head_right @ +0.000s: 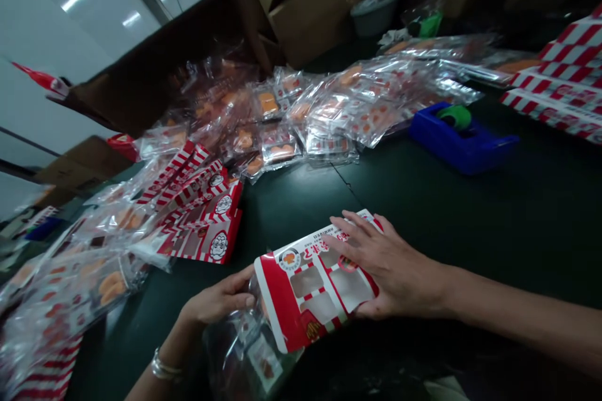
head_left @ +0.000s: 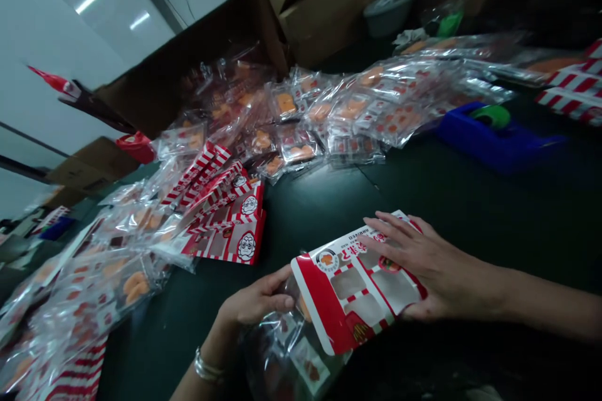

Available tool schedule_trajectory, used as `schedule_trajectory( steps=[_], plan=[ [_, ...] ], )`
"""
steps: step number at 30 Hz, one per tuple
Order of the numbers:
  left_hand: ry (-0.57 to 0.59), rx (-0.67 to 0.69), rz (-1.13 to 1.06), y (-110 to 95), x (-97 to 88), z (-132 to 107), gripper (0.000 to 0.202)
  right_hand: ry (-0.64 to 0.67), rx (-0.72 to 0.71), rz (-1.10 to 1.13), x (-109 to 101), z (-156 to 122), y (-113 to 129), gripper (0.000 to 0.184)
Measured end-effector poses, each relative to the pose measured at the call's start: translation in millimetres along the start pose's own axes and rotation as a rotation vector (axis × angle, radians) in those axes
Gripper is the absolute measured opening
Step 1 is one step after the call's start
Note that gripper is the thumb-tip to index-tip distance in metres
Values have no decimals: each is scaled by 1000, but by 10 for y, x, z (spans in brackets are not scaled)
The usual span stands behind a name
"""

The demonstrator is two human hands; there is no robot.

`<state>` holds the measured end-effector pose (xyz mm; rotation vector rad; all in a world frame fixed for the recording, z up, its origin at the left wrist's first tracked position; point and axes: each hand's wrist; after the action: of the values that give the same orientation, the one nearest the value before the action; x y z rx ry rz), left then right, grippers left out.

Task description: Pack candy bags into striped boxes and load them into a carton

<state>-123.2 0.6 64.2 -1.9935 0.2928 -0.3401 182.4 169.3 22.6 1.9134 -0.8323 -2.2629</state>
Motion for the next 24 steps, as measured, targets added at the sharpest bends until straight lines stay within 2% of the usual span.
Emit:
schedule_trajectory(
  steps=[2, 5, 8, 10, 11, 12, 13, 14, 15, 16, 17, 19, 21, 24],
  plan=[
    [4, -66, 121, -15, 27, 36, 56, 9, 4, -14, 22, -16, -10, 105],
    [-30, -152, 299, -84, 59, 227, 34, 29, -7, -28, 60, 5, -5, 105],
    [-126, -112, 303, -147, 50, 315, 32, 48, 24, -42, 54, 46, 47, 102],
    [-329, -38, 351, -148, 50, 156, 35, 85, 38, -52, -5, 33, 83, 104],
    [-509, 4, 414, -122, 59, 7, 37, 102, 36, -45, -55, 4, 88, 108],
    [-752, 45, 500, -73, 76, -175, 39, 106, 36, -27, -121, -42, 79, 113],
    [-969, 34, 538, -1, 101, -370, 44, 94, 50, 1, -199, -103, 52, 118],
    [-1123, -34, 536, 92, 134, -558, 51, 65, 91, 37, -287, -174, 8, 119],
    [-1184, -151, 499, 197, 175, -720, 57, 21, 167, 82, -377, -249, -49, 112],
    [-1148, -270, 415, 306, 222, -838, 61, -10, 262, 137, -463, -320, -114, 99],
    [-1098, -317, 304, 407, 273, -905, 65, -10, 349, 199, -537, -380, -176, 81],
    [-979, -314, 60, 554, 375, -885, 66, 59, 440, 311, -625, -447, -257, 50],
    [-888, -222, -167, 602, 466, -722, 61, 134, 412, 365, -621, -435, -233, 41],
    [-781, -108, -405, 515, 587, -426, 47, 133, 319, 392, -498, -326, -5, 43]
  ],
)
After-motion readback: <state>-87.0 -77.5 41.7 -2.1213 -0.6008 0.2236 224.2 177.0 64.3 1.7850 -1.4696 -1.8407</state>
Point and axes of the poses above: each hand's wrist, its own z-axis towards the middle knuckle, its own x-axis out of the palm, y = z × x
